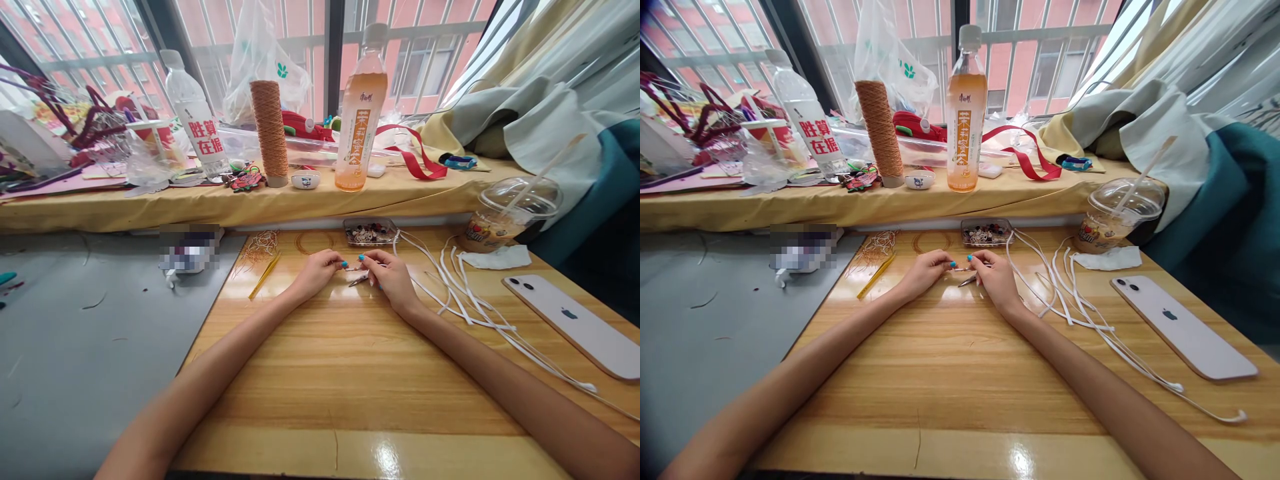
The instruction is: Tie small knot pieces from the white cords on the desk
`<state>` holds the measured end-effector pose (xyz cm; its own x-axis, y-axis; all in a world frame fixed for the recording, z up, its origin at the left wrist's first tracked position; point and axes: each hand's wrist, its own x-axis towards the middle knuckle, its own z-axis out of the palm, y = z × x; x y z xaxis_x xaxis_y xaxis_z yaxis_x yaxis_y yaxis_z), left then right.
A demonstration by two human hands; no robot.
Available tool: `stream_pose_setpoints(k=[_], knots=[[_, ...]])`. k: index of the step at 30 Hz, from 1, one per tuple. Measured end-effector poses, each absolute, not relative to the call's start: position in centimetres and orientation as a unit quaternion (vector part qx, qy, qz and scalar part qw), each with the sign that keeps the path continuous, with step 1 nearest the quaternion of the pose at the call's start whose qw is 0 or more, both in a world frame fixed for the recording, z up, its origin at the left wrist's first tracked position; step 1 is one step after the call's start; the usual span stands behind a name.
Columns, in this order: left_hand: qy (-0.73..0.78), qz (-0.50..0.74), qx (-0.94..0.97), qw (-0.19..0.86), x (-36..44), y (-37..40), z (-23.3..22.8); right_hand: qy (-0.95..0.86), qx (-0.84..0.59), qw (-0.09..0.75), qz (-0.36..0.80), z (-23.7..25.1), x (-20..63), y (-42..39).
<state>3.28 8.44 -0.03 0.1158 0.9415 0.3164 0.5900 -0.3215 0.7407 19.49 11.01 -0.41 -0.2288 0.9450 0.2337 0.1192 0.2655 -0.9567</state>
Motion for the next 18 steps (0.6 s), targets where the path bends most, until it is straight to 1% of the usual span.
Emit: stream_pose_setpoints(k=[4,10,14,18], knots=[[0.543,0.379,0.722,0.201,3.33,8.27,0.05,-0.612,-0.428,0.485,0.456,-0.35,19.56,11.10],[0.551,0.350,0.716,0.246,3.51,8.13,0.29,-0.540,-0.443,0.521,0.491,-0.17,19.61,11.25],[0.558,0.334,0.722,0.237,3.55,8.12,0.42,-0.502,-0.429,0.541,0.521,0.06,19.66,11.47],[0.535,0.347,0.733,0.238,3.46,8.30,0.01,-0.460,-0.405,0.556,0.561,0.44,19.82,11.58]])
